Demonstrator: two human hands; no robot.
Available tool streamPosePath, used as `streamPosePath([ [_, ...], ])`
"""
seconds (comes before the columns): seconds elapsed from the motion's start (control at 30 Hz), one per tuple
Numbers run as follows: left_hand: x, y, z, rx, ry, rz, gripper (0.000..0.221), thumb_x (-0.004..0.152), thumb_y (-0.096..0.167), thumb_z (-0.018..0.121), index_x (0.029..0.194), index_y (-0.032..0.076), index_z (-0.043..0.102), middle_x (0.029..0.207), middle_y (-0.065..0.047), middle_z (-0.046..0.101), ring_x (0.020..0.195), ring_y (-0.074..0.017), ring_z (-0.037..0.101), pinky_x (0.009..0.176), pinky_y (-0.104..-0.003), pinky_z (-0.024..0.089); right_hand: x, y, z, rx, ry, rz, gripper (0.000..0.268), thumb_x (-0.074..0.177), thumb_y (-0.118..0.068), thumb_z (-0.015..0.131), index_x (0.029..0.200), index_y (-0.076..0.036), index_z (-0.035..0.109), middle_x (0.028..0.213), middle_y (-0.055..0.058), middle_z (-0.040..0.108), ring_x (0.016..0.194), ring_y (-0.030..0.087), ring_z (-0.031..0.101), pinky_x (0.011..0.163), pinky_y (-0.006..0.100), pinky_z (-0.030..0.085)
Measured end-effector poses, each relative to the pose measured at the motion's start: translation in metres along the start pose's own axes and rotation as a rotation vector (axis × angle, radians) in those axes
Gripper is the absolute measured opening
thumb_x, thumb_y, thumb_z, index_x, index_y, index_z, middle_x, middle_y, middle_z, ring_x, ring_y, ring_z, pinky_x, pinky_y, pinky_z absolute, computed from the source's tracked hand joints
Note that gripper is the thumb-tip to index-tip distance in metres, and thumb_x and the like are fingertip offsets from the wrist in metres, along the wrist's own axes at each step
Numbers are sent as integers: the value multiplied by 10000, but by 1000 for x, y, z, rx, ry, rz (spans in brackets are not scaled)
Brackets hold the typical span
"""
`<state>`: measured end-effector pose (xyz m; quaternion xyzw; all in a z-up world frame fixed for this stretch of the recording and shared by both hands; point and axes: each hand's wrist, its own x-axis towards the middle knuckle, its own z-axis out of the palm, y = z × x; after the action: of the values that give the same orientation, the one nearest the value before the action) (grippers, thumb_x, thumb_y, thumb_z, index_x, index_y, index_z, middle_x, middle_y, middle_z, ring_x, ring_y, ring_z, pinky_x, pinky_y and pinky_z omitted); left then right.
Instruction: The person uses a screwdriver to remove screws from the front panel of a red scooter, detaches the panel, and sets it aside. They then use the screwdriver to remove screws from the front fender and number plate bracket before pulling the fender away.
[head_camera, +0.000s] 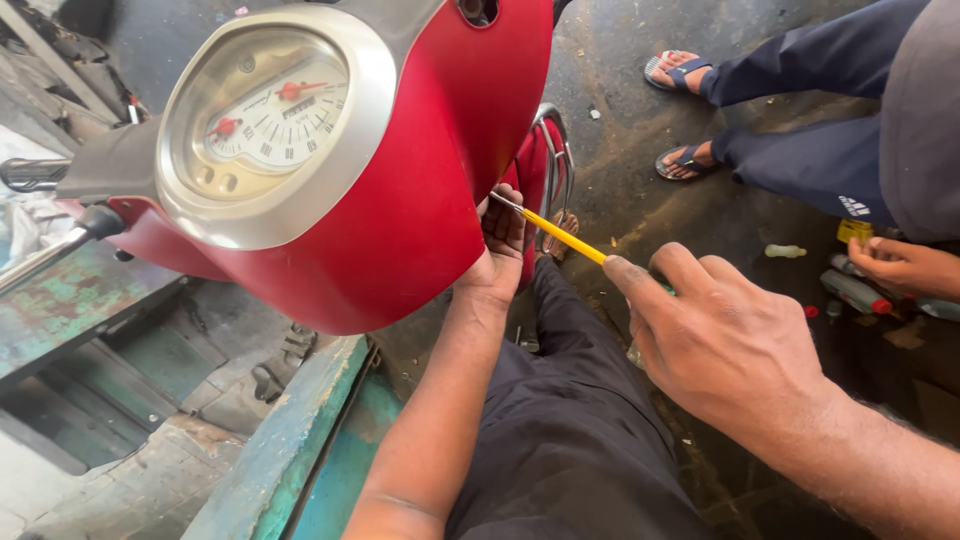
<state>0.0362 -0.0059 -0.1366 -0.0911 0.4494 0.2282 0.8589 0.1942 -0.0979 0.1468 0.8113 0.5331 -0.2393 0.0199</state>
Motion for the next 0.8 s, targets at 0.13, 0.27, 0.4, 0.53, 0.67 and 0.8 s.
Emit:
streamPosePath([
  [0.13,-1,2,3,-7,15,-11,200,1004,120,602,1126,-7,696,1055,-106,770,992,-229,753,856,-329,639,2,-3,-3,-5,-7,12,445,772,-193,742,1213,-143,722,818,30,564,686,198,612,534,340,512],
  [0.27,3,1,-2,-2,-6,-3,202,1008,118,610,1133,-14,697,1065,-112,769,998,-231,754,858,-331,639,0,-5,-2,-16,17,-21,448,770,-176,731,1216,-132,722,825,37,561,687,202,609,527,340,505],
  [0.4,15,-2,-16,-57,-10,4,207,1004,130,622,1129,-16,699,1060,-119,767,990,-250,760,845,-339,638,-5,-6,1,-29,54,-61,460,769,-162,717,1226,-116,720,831,44,558,694,208,606,537,338,506],
  [0.53,5,-3,-11,-53,-16,25,232,987,169,619,1117,-6,697,1041,-132,768,965,-261,760,838,-357,647,-3,-5,1,-48,41,-113,464,763,-170,713,1224,-113,721,830,51,560,696,217,608,543,345,509],
  [0.67,8,-3,-6,-52,-20,51,214,989,134,622,1125,-16,689,1048,-124,769,985,-254,756,860,-360,649,-4,-3,1,-60,47,-108,448,772,-170,709,1217,-115,720,846,48,572,706,213,613,551,345,511],
  [0.8,12,-2,-13,-41,-12,20,196,999,121,631,1133,-9,689,1053,-106,772,988,-237,759,847,-351,641,-3,-4,-1,-66,41,-103,437,784,-173,707,1217,-113,723,842,44,580,703,201,614,538,339,512],
])
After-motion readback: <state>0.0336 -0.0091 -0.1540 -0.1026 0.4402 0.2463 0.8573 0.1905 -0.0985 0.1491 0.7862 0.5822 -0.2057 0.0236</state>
